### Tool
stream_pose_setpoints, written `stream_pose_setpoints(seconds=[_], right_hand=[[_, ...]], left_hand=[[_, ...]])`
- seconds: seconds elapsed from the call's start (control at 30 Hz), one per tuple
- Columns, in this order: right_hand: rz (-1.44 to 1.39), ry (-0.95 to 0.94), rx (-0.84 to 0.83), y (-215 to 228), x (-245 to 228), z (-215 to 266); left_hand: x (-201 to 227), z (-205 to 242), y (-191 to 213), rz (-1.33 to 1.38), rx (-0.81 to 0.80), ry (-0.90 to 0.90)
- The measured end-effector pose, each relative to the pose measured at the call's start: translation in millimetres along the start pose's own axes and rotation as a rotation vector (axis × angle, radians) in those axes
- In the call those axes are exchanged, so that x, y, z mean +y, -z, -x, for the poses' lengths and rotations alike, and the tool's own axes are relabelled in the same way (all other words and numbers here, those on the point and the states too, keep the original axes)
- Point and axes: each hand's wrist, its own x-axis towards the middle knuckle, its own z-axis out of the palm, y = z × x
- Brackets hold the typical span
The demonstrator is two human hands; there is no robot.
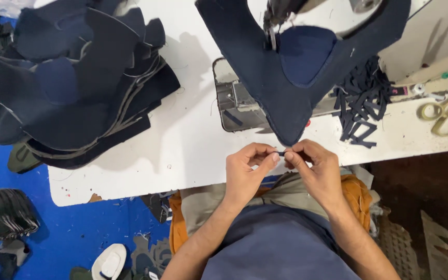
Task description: The person sews dark blue glove pieces using a sewing machine, repeatedly aligning the fabric under the needle and guiding it through the machine. They trim excess threads with scissors and handle multiple glove pieces from a pile on the table.
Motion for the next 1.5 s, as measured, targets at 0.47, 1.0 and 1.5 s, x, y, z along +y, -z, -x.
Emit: stream_pose_setpoints(seconds=[0.47,1.0,1.5], right_hand=[[0.626,0.707,0.223,32.8,-130.4,-92.6],[0.791,0.821,0.223,25.5,-85.6,-121.0],[1.029,0.826,0.125,34.2,-109.7,-118.7]], left_hand=[[122.1,-83.5,19.8,-0.291,0.313,-0.569],[94.4,-128.3,0.8,-0.058,0.339,-0.296],[76.6,-132.2,-9.2,0.233,0.322,-0.070]])
